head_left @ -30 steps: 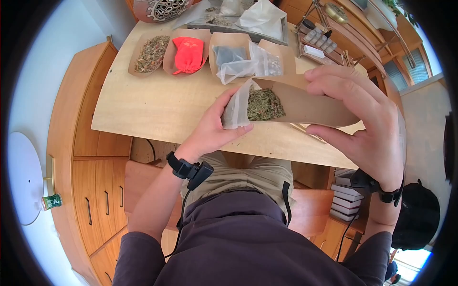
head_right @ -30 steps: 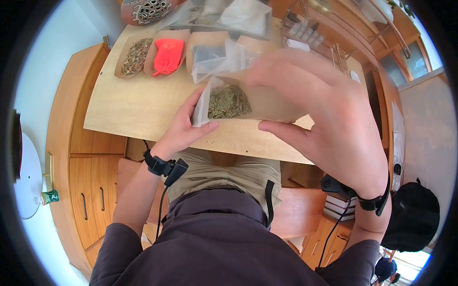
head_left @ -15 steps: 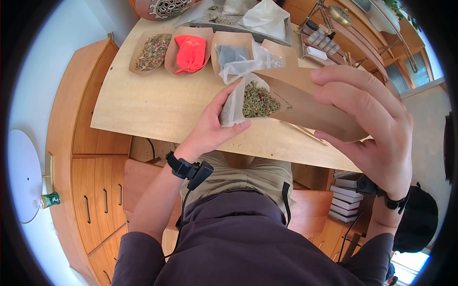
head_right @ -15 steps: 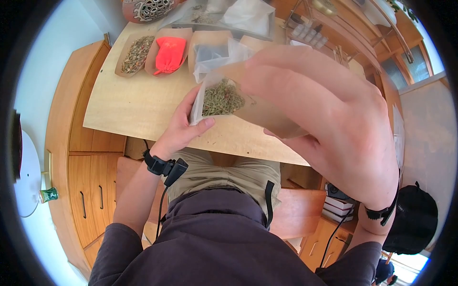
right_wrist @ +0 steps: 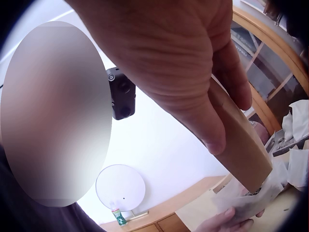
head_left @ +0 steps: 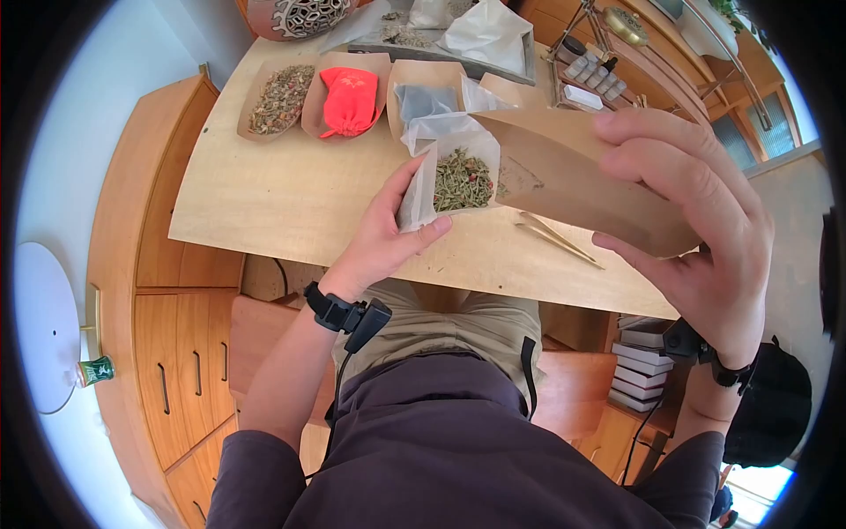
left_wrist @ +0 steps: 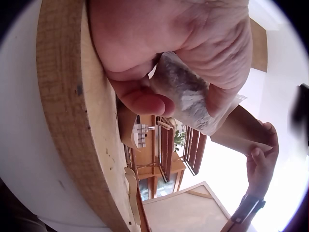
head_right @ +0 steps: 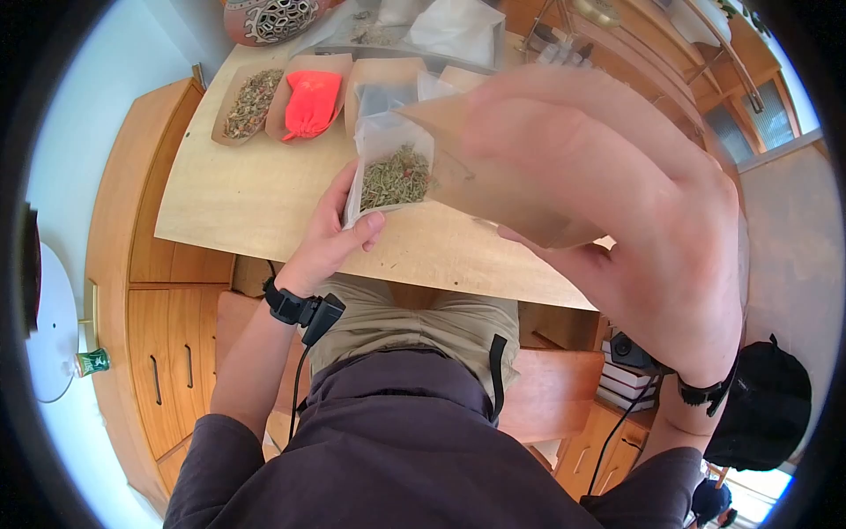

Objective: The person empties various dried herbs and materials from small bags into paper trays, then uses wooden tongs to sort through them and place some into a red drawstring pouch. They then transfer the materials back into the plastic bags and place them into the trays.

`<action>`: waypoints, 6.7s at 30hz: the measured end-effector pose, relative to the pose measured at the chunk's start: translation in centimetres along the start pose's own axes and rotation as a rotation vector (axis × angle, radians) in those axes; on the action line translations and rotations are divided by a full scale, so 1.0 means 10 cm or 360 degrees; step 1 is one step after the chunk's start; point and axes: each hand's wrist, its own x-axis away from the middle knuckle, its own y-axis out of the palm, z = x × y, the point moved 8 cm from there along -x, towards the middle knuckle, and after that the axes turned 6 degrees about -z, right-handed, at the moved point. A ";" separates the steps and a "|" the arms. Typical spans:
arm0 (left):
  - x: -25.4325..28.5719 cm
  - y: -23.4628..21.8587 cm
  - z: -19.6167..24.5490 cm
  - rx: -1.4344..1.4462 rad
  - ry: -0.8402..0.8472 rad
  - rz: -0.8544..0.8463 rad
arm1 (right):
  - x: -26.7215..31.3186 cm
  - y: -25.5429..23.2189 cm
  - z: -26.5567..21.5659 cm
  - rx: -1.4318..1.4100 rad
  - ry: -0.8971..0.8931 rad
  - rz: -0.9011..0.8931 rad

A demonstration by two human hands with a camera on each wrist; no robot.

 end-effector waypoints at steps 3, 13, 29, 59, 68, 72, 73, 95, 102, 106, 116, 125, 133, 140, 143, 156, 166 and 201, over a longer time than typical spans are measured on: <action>0.00 0.00 0.00 -0.0027 0.0005 0.0000 | 0.03 0.00 0.02 0.0014 0.0001 0.0036; 0.00 0.03 0.03 -0.0015 -0.0018 -0.0004 | 0.11 0.00 0.03 0.0024 0.0007 0.0120; 0.06 -0.12 -0.22 -0.0079 -0.0067 0.0053 | 1.12 -0.06 0.55 -0.0459 0.0473 0.0591; 0.06 -0.15 -0.17 -0.0225 0.0102 -0.0017 | 4.61 3.10 0.91 0.0117 0.1421 -0.0805; 0.05 -0.15 -0.16 -0.0221 0.0098 -0.0009 | 4.99 3.56 0.62 0.0423 0.0910 -0.1209; 0.02 -0.17 -0.16 -0.0217 0.0105 0.0001 | 5.06 3.43 0.77 0.0799 0.0981 -0.1133; 0.03 -0.15 -0.15 -0.0222 0.0099 0.0018 | 5.04 3.50 0.73 0.0705 0.0890 -0.1187; 0.07 -0.13 -0.16 -0.0056 0.0093 0.0034 | 5.76 2.09 -0.18 -0.0047 0.2493 0.0386; 0.01 -0.02 -0.07 0.0000 0.0109 -0.0098 | 5.22 0.63 -0.45 0.0778 0.2439 0.1105; -0.02 0.04 -0.06 -0.0009 0.0089 -0.0140 | 4.03 0.52 0.06 0.0375 0.1821 0.1291; 0.03 0.00 -0.06 0.0050 0.0117 0.0011 | 1.79 1.55 1.39 -0.0468 0.1510 0.0889; 0.03 0.01 -0.06 -0.0133 0.0056 -0.0077 | 1.56 1.60 1.30 -0.0342 0.1500 0.0542; 0.07 0.02 -0.11 -0.0133 0.0045 -0.0095 | 1.24 1.51 0.83 -0.1082 0.1089 0.0454; 0.14 0.18 0.01 -0.0250 -0.0033 -0.0202 | 0.75 1.57 0.56 -0.1454 0.0841 0.0544; 0.14 0.19 0.15 -0.0498 0.0145 -0.0189 | 0.80 1.61 0.56 -0.1496 0.0818 0.0499; 0.28 0.11 0.49 -0.1323 0.0389 0.0175 | 0.99 1.65 0.44 -0.1414 0.0952 0.0639; 0.35 0.02 0.26 -0.1009 0.0193 0.0195 | 1.09 1.77 0.32 -0.1411 0.0932 0.0478; 0.32 0.15 0.13 -0.1003 0.0095 0.0129 | 1.49 1.84 1.85 -0.1147 0.1749 0.1010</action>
